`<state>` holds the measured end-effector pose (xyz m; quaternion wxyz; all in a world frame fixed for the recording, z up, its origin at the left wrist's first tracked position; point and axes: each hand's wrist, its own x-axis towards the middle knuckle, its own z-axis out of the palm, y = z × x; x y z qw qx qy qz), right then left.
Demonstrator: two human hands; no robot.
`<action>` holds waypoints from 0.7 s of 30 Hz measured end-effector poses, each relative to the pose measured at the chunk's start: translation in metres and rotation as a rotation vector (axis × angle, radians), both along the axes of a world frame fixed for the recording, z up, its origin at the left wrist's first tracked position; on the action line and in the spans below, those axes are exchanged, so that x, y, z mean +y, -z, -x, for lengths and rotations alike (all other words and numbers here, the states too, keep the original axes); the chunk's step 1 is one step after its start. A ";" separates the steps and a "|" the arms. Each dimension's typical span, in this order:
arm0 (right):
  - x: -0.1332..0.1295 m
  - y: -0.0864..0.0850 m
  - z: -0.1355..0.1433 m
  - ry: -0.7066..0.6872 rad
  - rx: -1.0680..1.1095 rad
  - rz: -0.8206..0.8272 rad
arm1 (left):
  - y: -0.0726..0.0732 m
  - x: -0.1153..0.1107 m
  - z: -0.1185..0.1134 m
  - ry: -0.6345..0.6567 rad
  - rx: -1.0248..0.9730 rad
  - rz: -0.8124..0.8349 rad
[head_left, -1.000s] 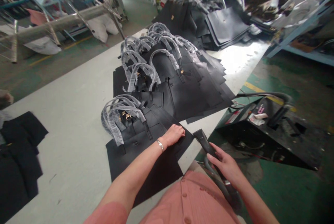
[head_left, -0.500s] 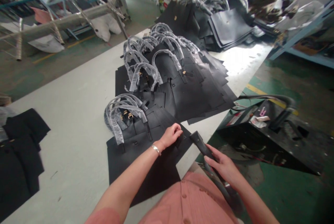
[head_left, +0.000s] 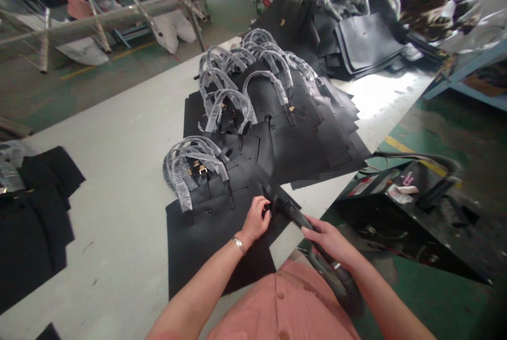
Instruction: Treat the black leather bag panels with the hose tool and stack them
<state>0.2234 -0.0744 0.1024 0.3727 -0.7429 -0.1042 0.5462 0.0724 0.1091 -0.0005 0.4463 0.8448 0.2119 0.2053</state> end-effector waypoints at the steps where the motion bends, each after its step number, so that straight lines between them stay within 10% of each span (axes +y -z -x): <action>1: 0.000 0.000 -0.001 -0.005 0.009 0.001 | -0.001 0.001 -0.001 0.000 -0.005 0.015; 21: 0.024 -0.011 -0.011 0.155 -0.130 -0.046 | -0.006 0.002 -0.005 0.018 0.047 0.008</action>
